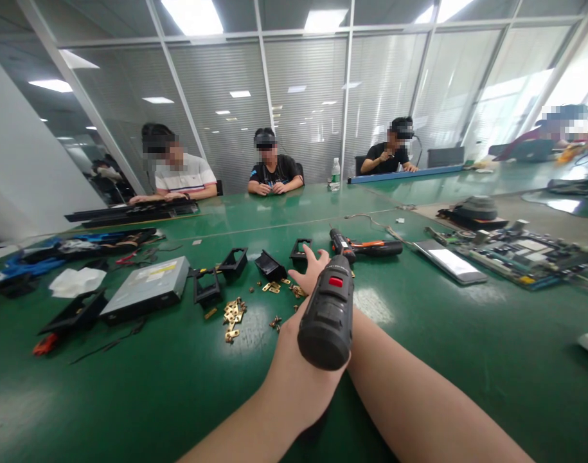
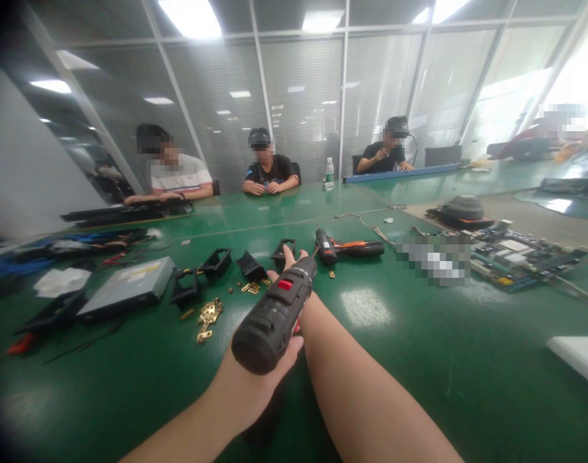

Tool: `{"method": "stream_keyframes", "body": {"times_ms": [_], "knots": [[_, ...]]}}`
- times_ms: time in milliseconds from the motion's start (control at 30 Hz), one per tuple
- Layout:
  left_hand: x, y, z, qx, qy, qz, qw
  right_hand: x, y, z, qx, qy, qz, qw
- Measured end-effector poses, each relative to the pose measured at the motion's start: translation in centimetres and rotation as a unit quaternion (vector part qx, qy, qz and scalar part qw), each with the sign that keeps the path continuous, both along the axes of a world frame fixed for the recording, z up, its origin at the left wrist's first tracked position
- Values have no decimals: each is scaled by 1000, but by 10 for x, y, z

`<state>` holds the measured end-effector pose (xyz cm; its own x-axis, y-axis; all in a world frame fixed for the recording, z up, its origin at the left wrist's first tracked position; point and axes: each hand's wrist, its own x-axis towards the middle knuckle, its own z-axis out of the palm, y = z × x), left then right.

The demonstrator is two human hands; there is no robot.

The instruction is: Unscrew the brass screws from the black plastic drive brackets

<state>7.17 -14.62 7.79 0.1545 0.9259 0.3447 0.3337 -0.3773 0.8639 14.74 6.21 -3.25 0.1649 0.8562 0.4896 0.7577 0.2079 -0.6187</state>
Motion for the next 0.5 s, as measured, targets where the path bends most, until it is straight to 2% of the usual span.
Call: {"method": "stream_keyframes", "body": {"times_ms": [100,167,500], "knots": [[-1,-1,1,-19,2,8,1000,8,10,-15,-31,-18,-1,999],[-1,-1,2,-22,3,16,1000,7,10,-17,-35,-30,-1,999],[-1,-1,4,-11,8,21,1000,-1,5,0,-21,-19,-52,998]]}}
